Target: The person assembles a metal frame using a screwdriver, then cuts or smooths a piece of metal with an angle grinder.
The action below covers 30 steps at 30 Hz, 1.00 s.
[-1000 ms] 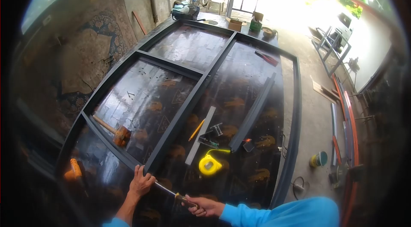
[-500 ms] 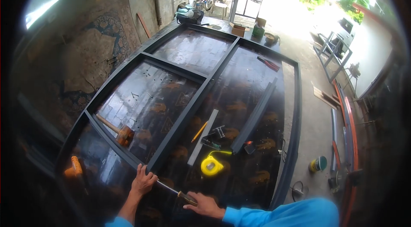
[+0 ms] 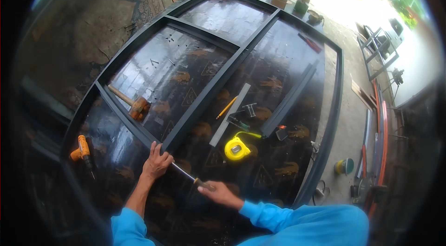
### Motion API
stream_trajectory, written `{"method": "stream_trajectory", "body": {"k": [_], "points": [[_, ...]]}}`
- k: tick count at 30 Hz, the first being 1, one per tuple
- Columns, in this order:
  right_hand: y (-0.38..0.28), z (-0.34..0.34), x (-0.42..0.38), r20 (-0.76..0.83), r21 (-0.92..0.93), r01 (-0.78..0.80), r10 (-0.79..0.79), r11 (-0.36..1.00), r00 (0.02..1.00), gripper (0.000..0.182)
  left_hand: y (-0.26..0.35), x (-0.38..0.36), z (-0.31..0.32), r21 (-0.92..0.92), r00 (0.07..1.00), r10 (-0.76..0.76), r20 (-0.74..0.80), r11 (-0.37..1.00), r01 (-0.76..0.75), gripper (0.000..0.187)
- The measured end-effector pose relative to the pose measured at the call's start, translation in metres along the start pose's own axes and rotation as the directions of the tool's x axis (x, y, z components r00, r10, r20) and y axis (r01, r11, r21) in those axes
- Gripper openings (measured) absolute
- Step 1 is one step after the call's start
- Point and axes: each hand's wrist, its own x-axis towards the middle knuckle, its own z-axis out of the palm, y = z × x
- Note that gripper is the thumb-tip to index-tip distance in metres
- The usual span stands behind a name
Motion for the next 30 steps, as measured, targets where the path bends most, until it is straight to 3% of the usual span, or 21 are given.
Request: {"method": "stream_trajectory", "body": {"k": [1, 3, 5, 6, 7, 9, 11, 13, 14, 17, 19, 20, 28, 30], "points": [[0.0, -0.002, -0.001, 0.058, 0.097, -0.074, 0.069, 0.992, 0.996, 0.048, 0.0, 0.001, 0.0, 0.0, 1.0, -0.004, -0.021, 1.0, 0.004, 0.005], [0.002, -0.001, -0.008, 0.003, 0.066, -0.049, 0.049, 0.997, 0.999, 0.048, 0.006, 0.005, 0.002, -0.015, 0.999, 0.012, -0.046, 1.0, -0.012, 0.005], [-0.012, 0.007, -0.009, -0.068, -0.044, 0.003, -0.006, 0.999, 0.998, 0.046, 0.003, 0.009, 0.002, -0.04, 0.999, -0.008, -0.052, 0.999, 0.006, 0.005], [-0.011, 0.016, -0.013, -0.224, -0.387, 0.161, -0.262, 0.908, 0.939, 0.046, 0.004, 0.003, -0.001, -0.061, 0.999, -0.014, -0.035, 0.998, 0.012, 0.005], [-0.004, 0.017, -0.011, -0.222, -0.378, 0.156, -0.253, 0.913, 0.942, 0.046, 0.006, -0.002, -0.002, -0.064, 1.0, -0.013, -0.023, 0.998, 0.012, 0.005], [0.005, 0.01, -0.004, -0.197, -0.674, 0.31, -0.567, 0.671, 0.8, 0.046, 0.004, 0.002, 0.001, -0.029, 1.0, -0.006, -0.028, 1.0, 0.005, 0.008], [0.017, 0.002, 0.007, -0.049, -0.883, 0.349, -0.802, 0.313, 0.596, 0.046, 0.004, 0.005, -0.002, -0.01, 1.0, 0.0, -0.027, 1.0, -0.001, 0.008], [0.026, 0.002, 0.014, 0.174, -0.959, 0.275, -0.911, -0.07, 0.373, 0.046, 0.002, 0.001, -0.005, 0.0, 1.0, 0.009, -0.011, 1.0, -0.009, 0.008], [0.024, 0.001, 0.013, 0.177, -0.959, 0.275, -0.908, -0.072, 0.379, 0.046, 0.001, 0.003, -0.005, -0.015, 1.0, -0.005, -0.022, 1.0, 0.005, 0.007], [0.012, 0.001, -0.005, -0.196, -0.721, 0.321, -0.625, 0.614, 0.755, 0.042, 0.01, 0.003, -0.001, -0.068, 0.999, -0.016, -0.035, 0.998, 0.013, 0.007], [-0.006, 0.006, -0.005, -0.236, -0.379, 0.181, -0.284, 0.907, 0.929, 0.04, 0.002, 0.006, -0.001, -0.063, 0.999, -0.031, -0.037, 0.998, 0.028, 0.007], [-0.002, 0.009, -0.005, -0.198, -0.167, 0.052, -0.085, 0.985, 0.977, 0.039, 0.002, 0.006, -0.002, -0.053, 0.999, -0.021, -0.037, 0.998, 0.019, 0.008], [0.013, 0.007, 0.006, -0.238, -0.482, 0.158, -0.302, 0.862, 0.923, 0.046, 0.006, 0.006, -0.008, -0.035, 1.0, -0.014, -0.023, 0.999, 0.013, 0.011], [0.007, -0.001, 0.002, -0.095, -0.011, 0.036, -0.036, 0.999, 0.995, 0.046, 0.008, 0.005, -0.003, -0.043, 0.999, -0.01, -0.039, 0.999, 0.008, 0.012]]}}
